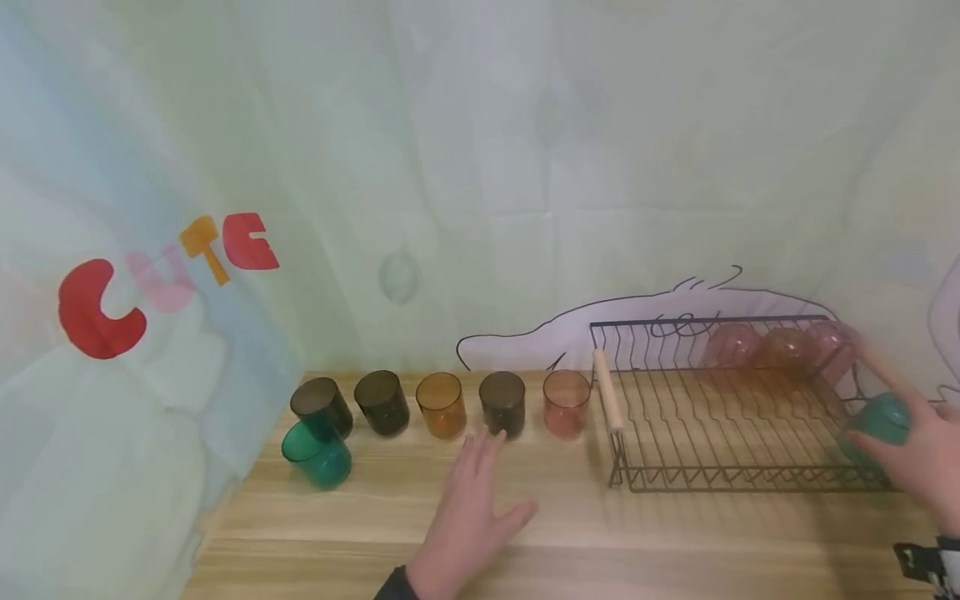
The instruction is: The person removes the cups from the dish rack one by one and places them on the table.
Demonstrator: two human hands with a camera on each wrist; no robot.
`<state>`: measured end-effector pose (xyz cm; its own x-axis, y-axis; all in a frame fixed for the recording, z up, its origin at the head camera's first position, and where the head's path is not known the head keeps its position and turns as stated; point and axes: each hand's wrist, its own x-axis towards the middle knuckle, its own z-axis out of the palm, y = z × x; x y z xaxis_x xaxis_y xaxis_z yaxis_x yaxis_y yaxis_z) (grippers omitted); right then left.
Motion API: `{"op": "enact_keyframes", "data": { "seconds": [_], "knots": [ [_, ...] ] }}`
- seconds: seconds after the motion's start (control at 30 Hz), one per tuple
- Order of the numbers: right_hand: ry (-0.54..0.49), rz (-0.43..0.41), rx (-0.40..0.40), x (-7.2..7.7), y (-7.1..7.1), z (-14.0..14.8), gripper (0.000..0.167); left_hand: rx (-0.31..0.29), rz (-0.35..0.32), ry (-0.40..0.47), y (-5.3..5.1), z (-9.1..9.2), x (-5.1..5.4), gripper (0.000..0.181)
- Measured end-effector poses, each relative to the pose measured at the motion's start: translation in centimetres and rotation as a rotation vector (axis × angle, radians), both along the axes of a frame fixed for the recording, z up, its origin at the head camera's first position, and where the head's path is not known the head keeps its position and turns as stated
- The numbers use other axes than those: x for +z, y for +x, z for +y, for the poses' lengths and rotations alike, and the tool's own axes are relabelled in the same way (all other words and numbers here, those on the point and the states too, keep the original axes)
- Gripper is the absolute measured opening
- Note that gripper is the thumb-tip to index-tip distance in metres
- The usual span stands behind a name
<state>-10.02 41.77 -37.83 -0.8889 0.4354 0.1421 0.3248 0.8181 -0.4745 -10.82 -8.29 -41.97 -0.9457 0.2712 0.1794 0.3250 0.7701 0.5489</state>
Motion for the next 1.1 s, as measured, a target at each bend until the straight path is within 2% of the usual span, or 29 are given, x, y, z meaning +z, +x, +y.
{"op": "enact_keyframes", "data": {
  "seconds": [0.07,0.2,0.47,0.7,0.87,0.97,1.1],
  "knots": [
    [0.012,-0.035,-0.039,0.1,-0.1,-0.2,0.094,-0.02,-0.014,-0.01,0.2,0.3,-0.2,0.092],
    [0.017,-0.01,-0.077,0.0,-0.3,-0.5,0.09,-0.048,-0.029,-0.024,0.6,0.6,-0.3,0.087],
    [0.029,0.066,-0.074,0.2,-0.9,-1.0,0.064,-0.05,-0.003,-0.044,0.7,0.9,0.2,0.08],
    [-0.002,0.011,-0.099,0.3,-1.4,-1.4,0.075,-0.036,-0.019,-0.041,0.8,0.8,0.4,0.078],
    [0.033,0.066,-0.047,0.4,-1.3,-2.0,0.084,-0.028,-0.018,-0.029,0.9,0.8,0.2,0.077],
    [0.043,0.075,-0.015,0.9,-1.2,-2.6,0.09,-0.031,-0.019,-0.027,0.9,0.9,0.2,0.077],
    [0.075,0.071,-0.002,2.1,-1.1,-4.1,0.085,-0.026,-0.005,-0.017,0.6,1.0,0.4,0.077]
  ]
}}
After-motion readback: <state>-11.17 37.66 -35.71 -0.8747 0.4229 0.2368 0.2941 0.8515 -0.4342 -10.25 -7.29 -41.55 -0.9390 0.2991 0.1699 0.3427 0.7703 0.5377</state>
